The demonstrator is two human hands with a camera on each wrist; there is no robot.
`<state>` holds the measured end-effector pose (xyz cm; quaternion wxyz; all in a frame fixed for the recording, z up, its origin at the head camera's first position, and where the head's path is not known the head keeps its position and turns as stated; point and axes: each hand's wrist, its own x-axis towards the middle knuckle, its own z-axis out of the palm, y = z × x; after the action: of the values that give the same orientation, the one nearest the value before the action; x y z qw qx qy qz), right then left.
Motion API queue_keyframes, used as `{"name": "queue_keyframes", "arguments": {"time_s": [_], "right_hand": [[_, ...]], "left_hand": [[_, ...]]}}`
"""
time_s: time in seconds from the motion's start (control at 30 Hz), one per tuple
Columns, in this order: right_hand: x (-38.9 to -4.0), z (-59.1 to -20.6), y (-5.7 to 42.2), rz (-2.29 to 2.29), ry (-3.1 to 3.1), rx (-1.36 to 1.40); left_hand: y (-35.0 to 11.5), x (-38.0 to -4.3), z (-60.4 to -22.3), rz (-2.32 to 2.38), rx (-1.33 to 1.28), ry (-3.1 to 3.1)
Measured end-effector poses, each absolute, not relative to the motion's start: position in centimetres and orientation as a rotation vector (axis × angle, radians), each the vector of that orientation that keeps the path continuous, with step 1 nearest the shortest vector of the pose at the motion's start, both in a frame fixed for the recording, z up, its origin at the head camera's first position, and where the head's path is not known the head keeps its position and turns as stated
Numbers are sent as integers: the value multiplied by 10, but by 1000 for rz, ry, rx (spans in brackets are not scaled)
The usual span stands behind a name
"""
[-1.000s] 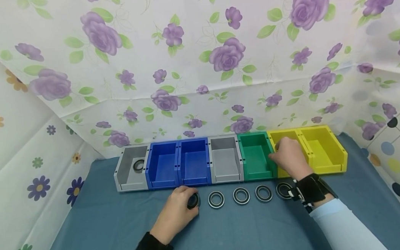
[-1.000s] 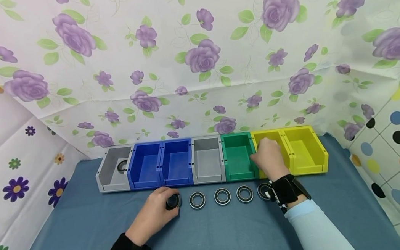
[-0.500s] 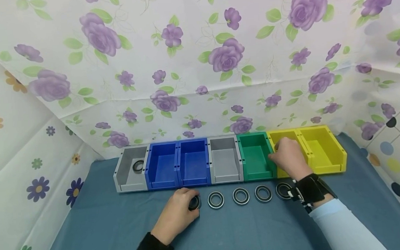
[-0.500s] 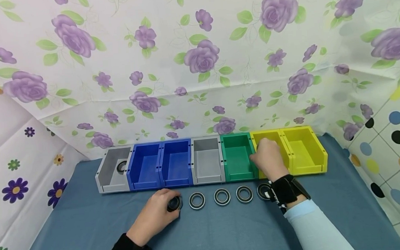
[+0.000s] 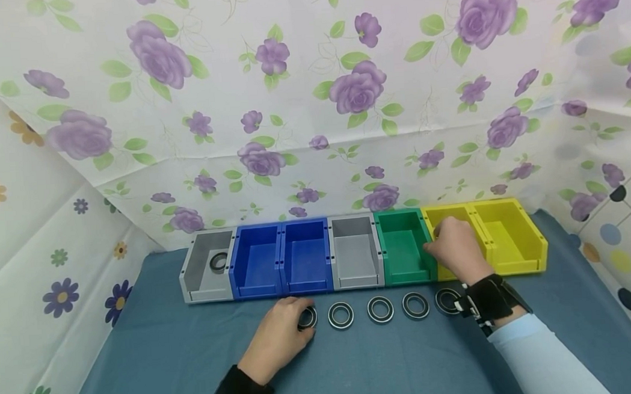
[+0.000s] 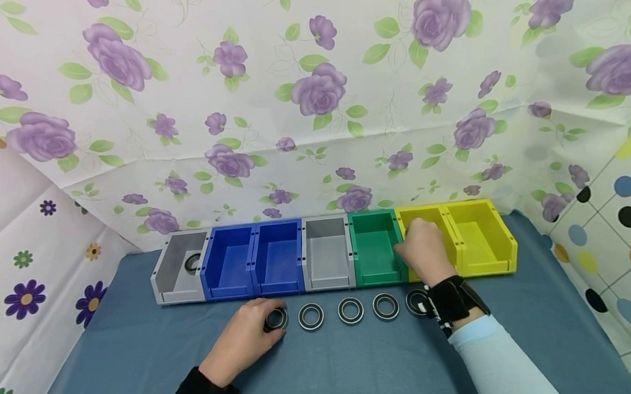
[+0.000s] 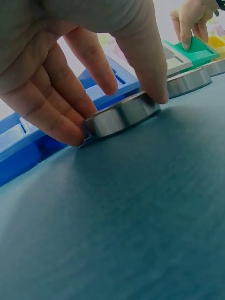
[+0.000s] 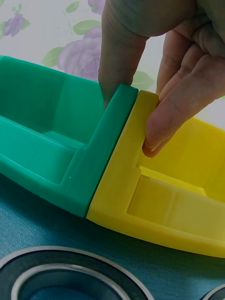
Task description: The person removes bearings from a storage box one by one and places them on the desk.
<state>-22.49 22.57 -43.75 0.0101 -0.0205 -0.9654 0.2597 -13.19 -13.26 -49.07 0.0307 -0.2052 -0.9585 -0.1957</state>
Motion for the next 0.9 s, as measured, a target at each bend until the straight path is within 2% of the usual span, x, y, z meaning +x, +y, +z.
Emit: {"name": "queue_keyframes", "arguments": {"time_s": [0.3, 0.9], "right_hand": [[-225, -438, 226, 812, -3015, -64], [-226, -437, 227, 805, -3039, -78]], "left_hand": [[-140, -136, -471, -641, -553, -2834], [-198, -175, -436, -613, -359, -2518]]}}
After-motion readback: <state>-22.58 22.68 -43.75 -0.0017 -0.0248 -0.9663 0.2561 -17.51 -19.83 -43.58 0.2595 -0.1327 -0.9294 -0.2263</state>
